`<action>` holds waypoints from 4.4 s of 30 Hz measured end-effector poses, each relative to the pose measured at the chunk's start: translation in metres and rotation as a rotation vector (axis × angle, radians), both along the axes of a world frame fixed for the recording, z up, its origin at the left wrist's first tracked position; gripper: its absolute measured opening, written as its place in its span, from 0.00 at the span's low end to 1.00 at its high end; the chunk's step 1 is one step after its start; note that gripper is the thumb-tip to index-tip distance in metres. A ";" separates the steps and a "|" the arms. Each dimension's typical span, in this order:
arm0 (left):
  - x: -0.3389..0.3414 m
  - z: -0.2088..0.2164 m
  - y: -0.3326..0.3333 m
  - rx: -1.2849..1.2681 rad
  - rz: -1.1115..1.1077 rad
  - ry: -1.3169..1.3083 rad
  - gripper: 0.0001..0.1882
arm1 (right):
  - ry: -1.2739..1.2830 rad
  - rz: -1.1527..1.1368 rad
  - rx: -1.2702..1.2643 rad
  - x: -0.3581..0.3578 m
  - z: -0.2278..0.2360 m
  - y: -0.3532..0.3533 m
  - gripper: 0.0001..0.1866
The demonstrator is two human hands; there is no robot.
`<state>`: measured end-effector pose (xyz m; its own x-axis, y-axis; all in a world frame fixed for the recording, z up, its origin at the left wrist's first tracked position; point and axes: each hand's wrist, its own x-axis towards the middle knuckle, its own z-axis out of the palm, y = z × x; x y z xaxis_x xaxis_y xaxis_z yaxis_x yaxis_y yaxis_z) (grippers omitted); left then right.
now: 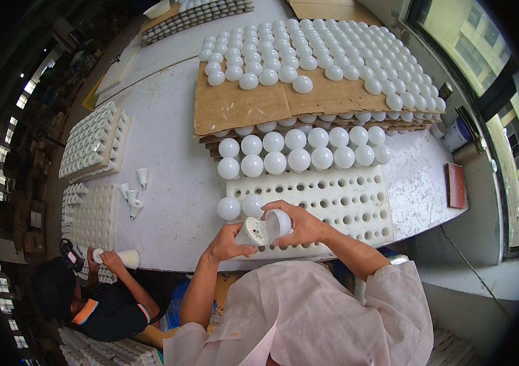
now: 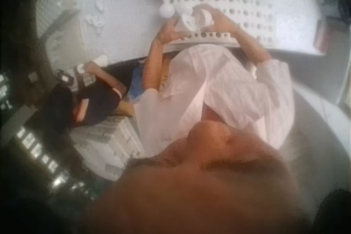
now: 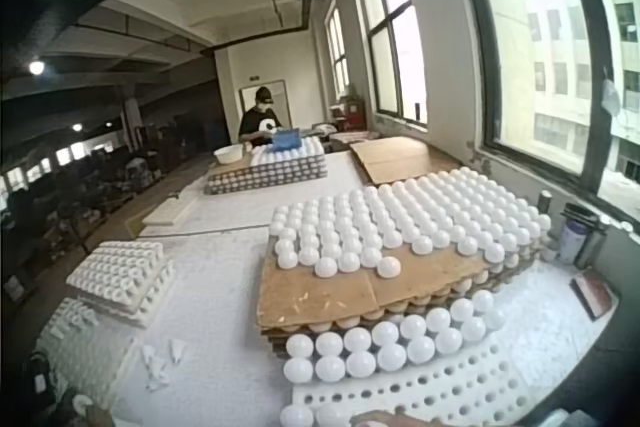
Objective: The person assembles light bulbs by picking up bulb covers and bulb bases, pressing the covers onto the bases by hand, and placing the assembled bulbs into a tray.
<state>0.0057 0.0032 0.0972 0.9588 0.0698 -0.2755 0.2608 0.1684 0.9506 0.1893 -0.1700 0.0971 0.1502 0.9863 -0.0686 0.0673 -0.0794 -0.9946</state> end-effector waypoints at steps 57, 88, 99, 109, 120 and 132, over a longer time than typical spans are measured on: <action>-0.083 -0.095 0.054 0.215 0.486 0.268 0.18 | -0.891 -0.283 -0.027 0.013 -0.056 0.028 0.33; -0.269 -0.260 0.245 1.402 0.601 0.460 0.25 | -1.050 -0.991 -0.326 0.262 -0.005 0.197 0.37; -0.141 -0.115 0.082 -0.225 1.098 -0.128 0.30 | 0.273 -0.564 0.105 0.204 -0.012 0.084 0.44; 0.019 -0.020 0.029 -0.097 0.138 -0.135 0.19 | 0.068 -0.158 0.131 0.063 -0.009 0.018 0.42; 0.012 -0.007 0.014 0.013 -0.073 0.004 0.24 | -0.191 -0.020 0.134 0.005 0.008 0.002 0.42; -0.010 -0.001 0.014 0.121 -0.043 0.067 0.21 | -0.463 0.206 -0.007 -0.016 0.014 0.029 0.44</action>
<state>-0.0040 0.0177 0.0965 0.9413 0.0654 -0.3312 0.3291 0.0413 0.9434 0.1731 -0.1412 0.1108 -0.0309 0.9984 -0.0470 0.5164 -0.0243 -0.8560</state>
